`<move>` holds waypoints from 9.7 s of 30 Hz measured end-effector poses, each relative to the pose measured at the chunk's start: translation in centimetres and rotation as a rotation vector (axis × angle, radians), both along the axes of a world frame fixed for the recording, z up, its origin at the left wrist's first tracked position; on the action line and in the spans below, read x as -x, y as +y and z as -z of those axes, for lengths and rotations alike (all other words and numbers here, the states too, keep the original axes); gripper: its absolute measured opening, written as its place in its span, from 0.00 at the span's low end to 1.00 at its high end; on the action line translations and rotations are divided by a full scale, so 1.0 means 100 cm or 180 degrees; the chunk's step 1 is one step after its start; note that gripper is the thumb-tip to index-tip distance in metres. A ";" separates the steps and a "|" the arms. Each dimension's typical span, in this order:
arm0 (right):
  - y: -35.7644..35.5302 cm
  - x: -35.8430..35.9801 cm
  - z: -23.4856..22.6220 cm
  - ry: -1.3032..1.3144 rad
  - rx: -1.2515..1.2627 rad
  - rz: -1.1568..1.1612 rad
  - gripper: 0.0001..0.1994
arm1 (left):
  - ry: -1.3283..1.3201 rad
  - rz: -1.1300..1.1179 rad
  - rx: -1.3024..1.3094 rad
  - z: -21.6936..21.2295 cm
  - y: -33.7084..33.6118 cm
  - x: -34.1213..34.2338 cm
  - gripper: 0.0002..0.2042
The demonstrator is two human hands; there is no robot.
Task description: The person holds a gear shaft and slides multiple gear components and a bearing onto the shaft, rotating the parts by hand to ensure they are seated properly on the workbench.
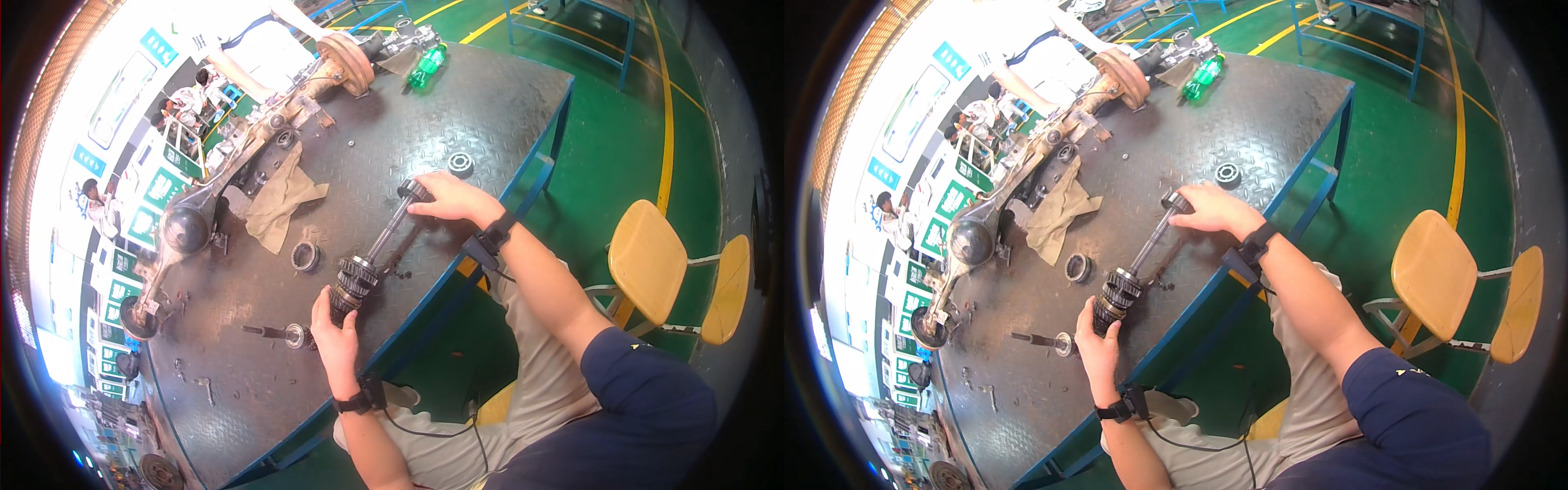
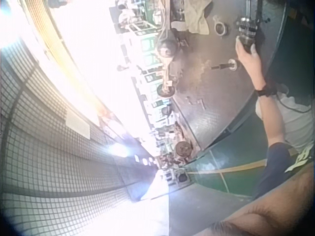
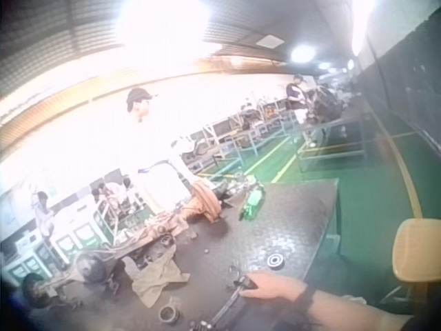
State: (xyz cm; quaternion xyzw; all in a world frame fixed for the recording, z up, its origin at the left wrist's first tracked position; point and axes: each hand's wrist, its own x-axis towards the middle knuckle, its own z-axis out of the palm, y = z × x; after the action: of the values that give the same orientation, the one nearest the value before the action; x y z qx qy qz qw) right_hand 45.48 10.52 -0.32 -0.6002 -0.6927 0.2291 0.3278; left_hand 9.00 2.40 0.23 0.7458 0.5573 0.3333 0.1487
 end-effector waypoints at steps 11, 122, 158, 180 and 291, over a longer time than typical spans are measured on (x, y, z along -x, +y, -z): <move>0.002 0.001 0.009 -0.0184 -0.0706 -0.0358 0.39 | 0.0015 -0.0090 0.0047 -0.003 -0.003 -0.001 0.35; -0.011 0.054 0.008 -0.1111 -0.0792 -0.0271 0.32 | -0.0122 -0.0030 0.0132 0.003 0.000 0.002 0.36; -0.030 0.091 -0.004 -0.1028 -0.1125 -0.1189 0.24 | -0.0237 0.0496 0.0243 -0.002 0.022 0.020 0.34; -0.031 0.072 -0.005 -0.1330 -0.1156 -0.0658 0.36 | -0.0444 0.0229 0.0264 -0.001 0.013 0.013 0.33; -0.032 0.051 -0.008 0.0262 -0.0778 0.0219 0.32 | -0.0413 0.0096 0.0312 0.005 0.009 0.012 0.35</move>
State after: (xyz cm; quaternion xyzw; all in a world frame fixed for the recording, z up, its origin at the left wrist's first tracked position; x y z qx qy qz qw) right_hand 40.39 7.32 0.46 -0.5693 -0.6804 0.1561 0.4344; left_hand 7.76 3.30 -0.23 0.7228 0.5509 0.3509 0.2258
